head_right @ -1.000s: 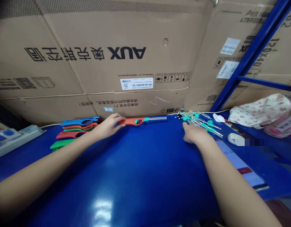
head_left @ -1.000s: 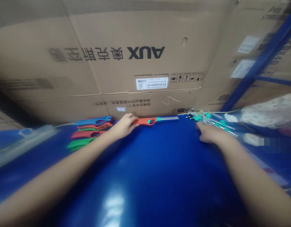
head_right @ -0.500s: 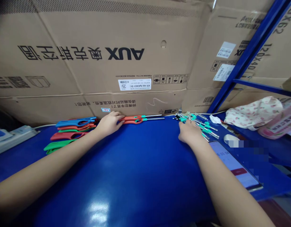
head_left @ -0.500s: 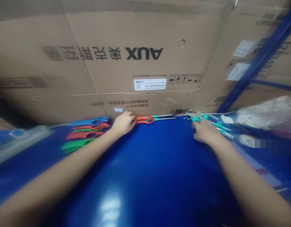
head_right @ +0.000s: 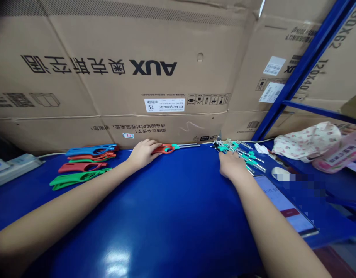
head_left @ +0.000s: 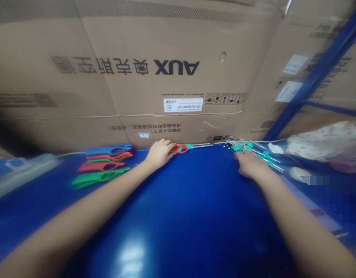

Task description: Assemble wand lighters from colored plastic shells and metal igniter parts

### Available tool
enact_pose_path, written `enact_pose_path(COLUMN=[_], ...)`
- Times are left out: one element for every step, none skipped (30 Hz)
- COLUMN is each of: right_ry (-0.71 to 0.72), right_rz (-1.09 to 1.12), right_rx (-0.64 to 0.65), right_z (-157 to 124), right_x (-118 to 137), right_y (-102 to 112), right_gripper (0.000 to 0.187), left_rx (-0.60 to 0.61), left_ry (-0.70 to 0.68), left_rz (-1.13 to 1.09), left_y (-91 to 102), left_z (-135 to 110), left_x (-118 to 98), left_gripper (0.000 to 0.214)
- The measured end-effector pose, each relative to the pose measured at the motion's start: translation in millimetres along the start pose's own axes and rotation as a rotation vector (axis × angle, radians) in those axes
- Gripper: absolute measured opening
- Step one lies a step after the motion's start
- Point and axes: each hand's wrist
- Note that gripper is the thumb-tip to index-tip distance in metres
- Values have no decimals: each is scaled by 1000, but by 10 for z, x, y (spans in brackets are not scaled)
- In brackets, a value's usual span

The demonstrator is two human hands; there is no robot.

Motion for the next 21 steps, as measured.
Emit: enact_pose_path(right_ry=[0, -2, -5, -11, -18, -26, -32, -37, -38, -37, -30, -11, 22, 74, 144, 228, 314, 394, 462, 513, 551], right_rz=[-1, -1, 0, 1, 3, 6, 9, 13, 17, 22, 29, 39, 53, 72, 98, 128, 162, 197, 231, 260, 284], right_rx=[-1, -2, -3, -4, -4, -3, -4, -7, -16, -32, -56, -87, -120, -153, -182, -205, -221, -232, -240, -246, -249], right_z=[2, 5, 8, 13, 20, 29, 41, 55, 71, 89, 105, 119, 128, 130, 122, 103, 72, 29, -23, -80, -139], right_x=[1, 1, 0, -3, -9, -18, -29, -43, -58, -72, -83, -86, -80, -60, -23, 30, 100, 184, 277, 373, 467], right_y=[-3, -5, -7, -10, -14, -19, -26, -35, -45, -57, -68, -79, -89, -98, -107, -116, -128, -142, -160, -180, -202], right_gripper=[47, 47, 47, 47, 46, 46, 45, 45, 44, 44, 43, 42, 40, 38, 36, 33, 29, 25, 22, 20, 18], left_rx=[-5, -10, -14, -18, -20, -23, -25, -26, -25, -23, -20, -17, -11, -11, -6, -3, -4, -8, -15, -23, -32], left_ry=[11, 21, 28, 35, 38, 40, 38, 33, 25, 17, 10, 4, 0, 5, 12, 25, 45, 70, 100, 133, 169], left_rz=[0, 0, -1, -3, -5, -8, -11, -15, -20, -25, -28, -31, -32, -30, -28, -26, -24, -21, -17, -14, -8], left_y=[-7, -11, -14, -13, -8, 3, 23, 52, 92, 143, 204, 272, 345, 420, 494, 564, 629, 687, 735, 774, 802], left_z=[5, 10, 14, 17, 17, 11, -4, -29, -68, -120, -188, -269, -362, -464, -571, -679, -786, -887, -982, -1069, -1146], left_x=[-3, -7, -13, -22, -34, -50, -69, -90, -113, -133, -146, -148, -135, -102, -48, 30, 128, 244, 371, 503, 634], left_gripper=[33, 32, 32, 32, 32, 33, 34, 37, 39, 41, 42, 42, 40, 37, 34, 33, 33, 32, 31, 30, 29])
Point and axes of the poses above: each hand's wrist, its own z-axis towards the middle knuckle, its own y-axis out of the back of the hand, x = y × z, and after that the axes turned 2 degrees about -z, right-handed
